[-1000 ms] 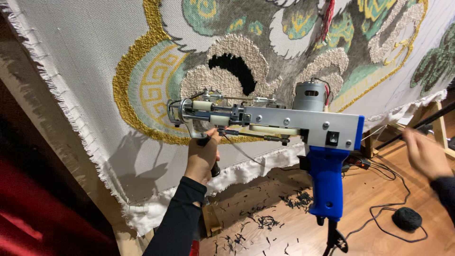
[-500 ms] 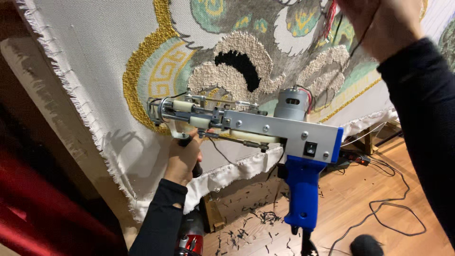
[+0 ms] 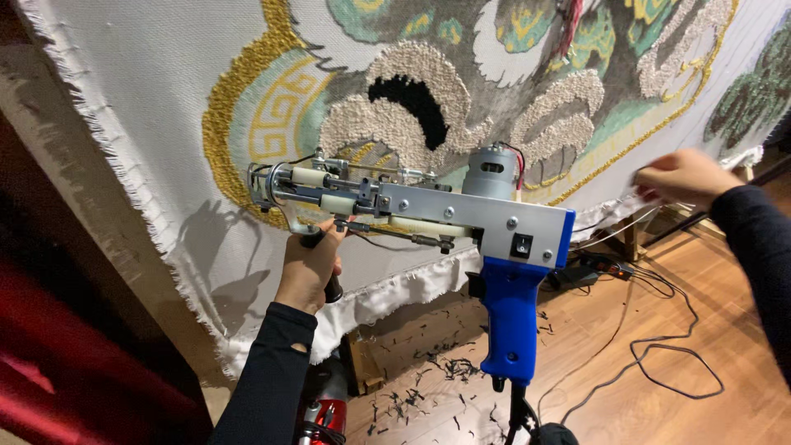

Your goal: The person uses a handheld tufting gun to insert black yarn into a stretched canvas, following a pre-drawn design. The person guides the tool along the pattern while the machine punches loops into the fabric, leaving cut yarn ends on the floor.

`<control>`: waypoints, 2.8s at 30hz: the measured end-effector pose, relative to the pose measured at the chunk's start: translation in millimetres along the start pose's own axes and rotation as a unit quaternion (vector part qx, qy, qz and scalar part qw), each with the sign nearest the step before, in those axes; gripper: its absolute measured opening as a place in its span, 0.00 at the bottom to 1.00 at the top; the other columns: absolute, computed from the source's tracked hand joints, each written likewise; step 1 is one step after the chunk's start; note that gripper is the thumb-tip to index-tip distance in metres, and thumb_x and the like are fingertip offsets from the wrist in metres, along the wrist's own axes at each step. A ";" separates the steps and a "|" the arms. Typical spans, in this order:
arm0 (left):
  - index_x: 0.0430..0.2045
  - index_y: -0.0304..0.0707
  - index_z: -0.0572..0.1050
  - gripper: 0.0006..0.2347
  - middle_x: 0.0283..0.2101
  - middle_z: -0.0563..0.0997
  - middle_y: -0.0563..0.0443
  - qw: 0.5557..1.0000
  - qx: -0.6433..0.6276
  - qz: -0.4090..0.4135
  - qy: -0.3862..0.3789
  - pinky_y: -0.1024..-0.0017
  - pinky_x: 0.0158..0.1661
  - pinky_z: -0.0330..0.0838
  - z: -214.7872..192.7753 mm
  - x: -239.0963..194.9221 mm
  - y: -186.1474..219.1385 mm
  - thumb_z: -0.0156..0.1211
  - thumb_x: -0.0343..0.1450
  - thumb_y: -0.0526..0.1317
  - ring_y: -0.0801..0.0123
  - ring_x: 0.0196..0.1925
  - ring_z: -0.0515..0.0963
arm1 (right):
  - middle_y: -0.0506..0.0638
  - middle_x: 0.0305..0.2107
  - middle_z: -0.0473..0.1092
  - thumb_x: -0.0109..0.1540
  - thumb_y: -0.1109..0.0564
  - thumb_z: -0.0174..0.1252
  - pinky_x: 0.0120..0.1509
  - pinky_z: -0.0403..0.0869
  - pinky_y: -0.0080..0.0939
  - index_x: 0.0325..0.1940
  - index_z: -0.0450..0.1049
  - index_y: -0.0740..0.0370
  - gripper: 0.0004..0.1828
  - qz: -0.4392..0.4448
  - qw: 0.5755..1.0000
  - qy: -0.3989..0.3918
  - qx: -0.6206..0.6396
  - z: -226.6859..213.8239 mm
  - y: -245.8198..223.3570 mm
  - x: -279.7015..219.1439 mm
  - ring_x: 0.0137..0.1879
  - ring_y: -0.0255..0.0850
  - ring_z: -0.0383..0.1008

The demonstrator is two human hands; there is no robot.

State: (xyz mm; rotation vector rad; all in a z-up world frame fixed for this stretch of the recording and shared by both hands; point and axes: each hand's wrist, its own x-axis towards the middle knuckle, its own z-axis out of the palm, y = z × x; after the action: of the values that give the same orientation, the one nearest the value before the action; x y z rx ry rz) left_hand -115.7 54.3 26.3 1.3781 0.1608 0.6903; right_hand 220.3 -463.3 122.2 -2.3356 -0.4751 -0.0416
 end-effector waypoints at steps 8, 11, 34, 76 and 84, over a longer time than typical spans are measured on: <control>0.40 0.31 0.84 0.11 0.21 0.77 0.59 0.999 -0.026 0.021 -0.030 0.77 0.20 0.59 35.3 -1.0 -4.0 0.62 0.72 0.40 0.81 0.15 0.63 | 0.54 0.45 0.79 0.66 0.52 0.55 0.55 0.75 0.39 0.53 0.78 0.68 0.19 -0.085 0.981 -0.124 0.123 83.2 -55.2 -18.3 0.49 0.37 0.78; 0.37 0.30 0.83 0.11 0.32 0.85 0.64 0.999 -0.032 0.018 -0.040 0.77 0.20 0.61 40.5 0.3 -6.8 0.60 0.72 0.40 0.82 0.16 0.64 | 0.57 0.43 0.80 0.62 0.55 0.61 0.53 0.76 0.43 0.51 0.78 0.67 0.17 -0.116 0.984 -0.133 0.003 113.5 -21.4 -1.6 0.47 0.41 0.79; 0.53 0.30 0.76 0.17 0.23 0.74 0.55 0.998 0.009 -0.055 0.006 0.73 0.21 0.66 127.6 48.8 -122.9 0.62 0.70 0.37 0.75 0.19 0.71 | 0.58 0.46 0.75 0.62 0.48 0.52 0.56 0.74 0.50 0.50 0.72 0.60 0.17 -0.046 0.935 -0.187 -0.299 208.1 333.3 -52.2 0.51 0.50 0.76; 0.32 0.33 0.84 0.09 0.38 0.89 0.49 0.994 -0.007 0.044 0.098 0.76 0.45 0.76 163.0 10.0 -82.2 0.66 0.71 0.42 0.75 0.38 0.85 | 0.66 0.60 0.68 0.57 0.21 0.47 0.60 0.75 0.58 0.75 0.50 0.61 0.55 -0.145 0.682 -0.372 0.613 128.5 -32.2 -102.4 0.60 0.57 0.74; 0.27 0.35 0.82 0.13 0.35 0.87 0.51 0.997 0.066 0.028 0.031 0.73 0.41 0.78 142.8 -10.4 -38.2 0.66 0.71 0.47 0.74 0.37 0.84 | 0.51 0.21 0.70 0.62 0.34 0.55 0.28 0.70 0.39 0.61 0.70 0.66 0.36 0.047 0.768 -0.301 0.563 128.3 -45.5 -129.8 0.22 0.40 0.69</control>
State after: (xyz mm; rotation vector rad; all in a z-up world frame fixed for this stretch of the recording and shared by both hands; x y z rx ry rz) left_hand -40.2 -73.0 18.5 1.4937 0.2206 0.7806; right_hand 69.9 -388.4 37.8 -1.1059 -0.4825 0.8404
